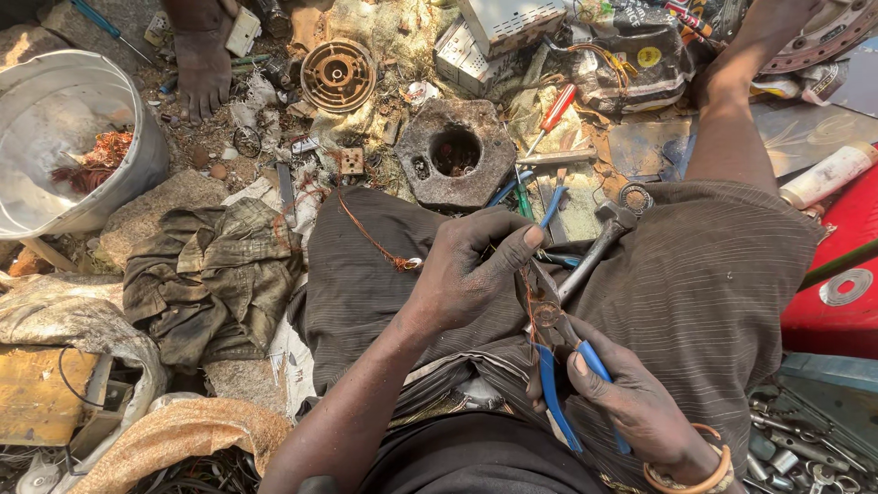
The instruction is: The person sits on the ground and uses a hammer and pliers to dismantle small electrical components. They repeatedly strike the components with a hammer to break them apart and then use pliers to pull out copper wires, which are collected in a bucket.
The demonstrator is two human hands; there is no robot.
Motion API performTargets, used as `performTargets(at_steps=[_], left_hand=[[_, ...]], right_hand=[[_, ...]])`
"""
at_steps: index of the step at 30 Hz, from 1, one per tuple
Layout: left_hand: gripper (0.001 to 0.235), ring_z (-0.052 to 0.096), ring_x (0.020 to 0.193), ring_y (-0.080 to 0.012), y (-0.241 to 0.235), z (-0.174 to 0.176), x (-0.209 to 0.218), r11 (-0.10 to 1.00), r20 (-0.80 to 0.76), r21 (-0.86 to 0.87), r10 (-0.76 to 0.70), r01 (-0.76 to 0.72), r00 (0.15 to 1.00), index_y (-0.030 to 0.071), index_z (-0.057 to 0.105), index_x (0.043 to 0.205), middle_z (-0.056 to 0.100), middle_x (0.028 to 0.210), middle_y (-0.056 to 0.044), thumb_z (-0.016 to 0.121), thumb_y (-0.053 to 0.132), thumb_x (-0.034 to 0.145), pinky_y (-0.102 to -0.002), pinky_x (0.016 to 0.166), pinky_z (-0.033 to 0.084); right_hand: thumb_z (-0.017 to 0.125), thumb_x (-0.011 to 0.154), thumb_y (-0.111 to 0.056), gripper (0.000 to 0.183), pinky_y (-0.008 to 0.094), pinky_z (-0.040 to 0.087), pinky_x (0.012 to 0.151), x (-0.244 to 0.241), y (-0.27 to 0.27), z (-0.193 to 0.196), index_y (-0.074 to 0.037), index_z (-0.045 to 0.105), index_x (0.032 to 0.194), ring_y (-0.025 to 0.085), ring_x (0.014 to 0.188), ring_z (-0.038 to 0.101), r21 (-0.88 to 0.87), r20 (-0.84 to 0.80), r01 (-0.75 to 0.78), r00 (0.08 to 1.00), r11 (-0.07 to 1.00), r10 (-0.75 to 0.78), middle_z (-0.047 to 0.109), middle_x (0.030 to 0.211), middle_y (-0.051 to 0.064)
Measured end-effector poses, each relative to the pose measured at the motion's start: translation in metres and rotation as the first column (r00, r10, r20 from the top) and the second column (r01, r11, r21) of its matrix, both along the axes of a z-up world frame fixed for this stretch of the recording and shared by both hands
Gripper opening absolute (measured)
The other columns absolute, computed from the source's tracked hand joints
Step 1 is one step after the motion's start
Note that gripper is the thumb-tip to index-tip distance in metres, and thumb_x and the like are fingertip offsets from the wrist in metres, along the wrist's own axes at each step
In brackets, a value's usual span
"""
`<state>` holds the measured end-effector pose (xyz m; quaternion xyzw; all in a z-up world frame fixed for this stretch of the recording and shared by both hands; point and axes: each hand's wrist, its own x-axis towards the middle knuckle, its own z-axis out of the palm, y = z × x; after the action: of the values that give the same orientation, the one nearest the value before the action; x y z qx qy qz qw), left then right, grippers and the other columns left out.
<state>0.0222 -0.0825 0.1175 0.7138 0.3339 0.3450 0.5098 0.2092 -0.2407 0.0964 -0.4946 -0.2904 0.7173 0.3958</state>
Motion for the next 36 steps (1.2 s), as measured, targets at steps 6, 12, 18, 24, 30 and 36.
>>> performTargets(at_steps=[6,12,18,24,30,36], left_hand=[[0.04,0.066,0.072,-0.0108,0.002,-0.001,-0.001,0.999,-0.045,0.032,-0.009,0.01,0.999,0.004,0.076,0.104,0.072,0.086,-0.004,0.064,0.041,0.101,-0.029,0.062,0.052],[0.044,0.062,0.066,-0.0215,0.008,-0.009,-0.002,0.994,-0.122,0.074,-0.076,0.085,0.99,0.002,0.069,0.094,0.063,0.073,-0.012,0.052,0.039,0.11,-0.037,0.062,0.049],[0.041,0.062,0.072,-0.0332,0.016,-0.021,-0.004,0.932,-0.045,0.278,-0.228,0.232,0.973,0.0,0.063,0.1,0.061,0.08,-0.014,0.046,0.036,0.113,-0.043,0.066,0.048],[0.045,0.063,0.067,-0.0299,0.012,0.017,-0.002,0.973,-0.234,0.207,-0.048,0.098,0.971,0.002,0.062,0.091,0.062,0.074,-0.013,0.048,0.039,0.11,-0.043,0.062,0.048],[0.052,0.06,0.06,-0.0163,0.051,0.046,-0.027,0.988,-0.198,0.146,0.081,-0.053,0.977,0.003,0.063,0.09,0.06,0.068,-0.006,0.044,0.047,0.109,-0.037,0.056,0.047],[0.055,0.048,0.065,-0.0126,0.04,0.009,-0.026,0.998,-0.037,0.01,0.056,-0.055,0.998,0.001,0.065,0.091,0.051,0.069,-0.003,0.044,0.048,0.11,-0.035,0.059,0.04]], right_hand=[[0.058,0.099,-0.042,0.067,0.038,0.066,0.069,-0.002,-0.002,-0.009,-0.004,0.044,0.153,0.026,0.08,0.075,0.012,-0.055,0.0,0.998,1.0,0.0,0.073,0.09,0.016],[0.055,0.101,-0.044,0.061,0.031,0.053,0.055,-0.02,-0.01,-0.025,0.007,0.047,0.133,0.019,0.066,0.061,-0.023,-0.323,0.036,0.946,0.999,-0.042,0.063,0.085,0.014],[0.052,0.099,-0.049,0.059,0.028,0.048,0.053,-0.036,-0.022,-0.022,-0.006,0.045,0.139,0.015,0.061,0.054,-0.135,-0.811,-0.074,0.582,0.988,-0.067,0.057,0.082,0.009],[0.055,0.098,-0.047,0.058,0.031,0.049,0.056,-0.029,-0.029,-0.036,-0.002,0.054,0.134,0.015,0.061,0.063,0.148,0.467,0.04,0.878,0.988,-0.106,0.063,0.074,0.007],[0.057,0.097,-0.046,0.055,0.04,0.053,0.075,-0.017,-0.04,-0.051,-0.003,0.063,0.13,0.021,0.08,0.061,0.023,0.493,0.037,0.869,0.999,-0.044,0.067,0.084,0.012],[0.056,0.098,-0.044,0.065,0.029,0.048,0.093,0.008,-0.035,-0.063,-0.004,0.052,0.149,0.011,0.111,0.065,0.141,0.524,-0.071,0.852,0.987,-0.013,0.072,0.116,0.004]])
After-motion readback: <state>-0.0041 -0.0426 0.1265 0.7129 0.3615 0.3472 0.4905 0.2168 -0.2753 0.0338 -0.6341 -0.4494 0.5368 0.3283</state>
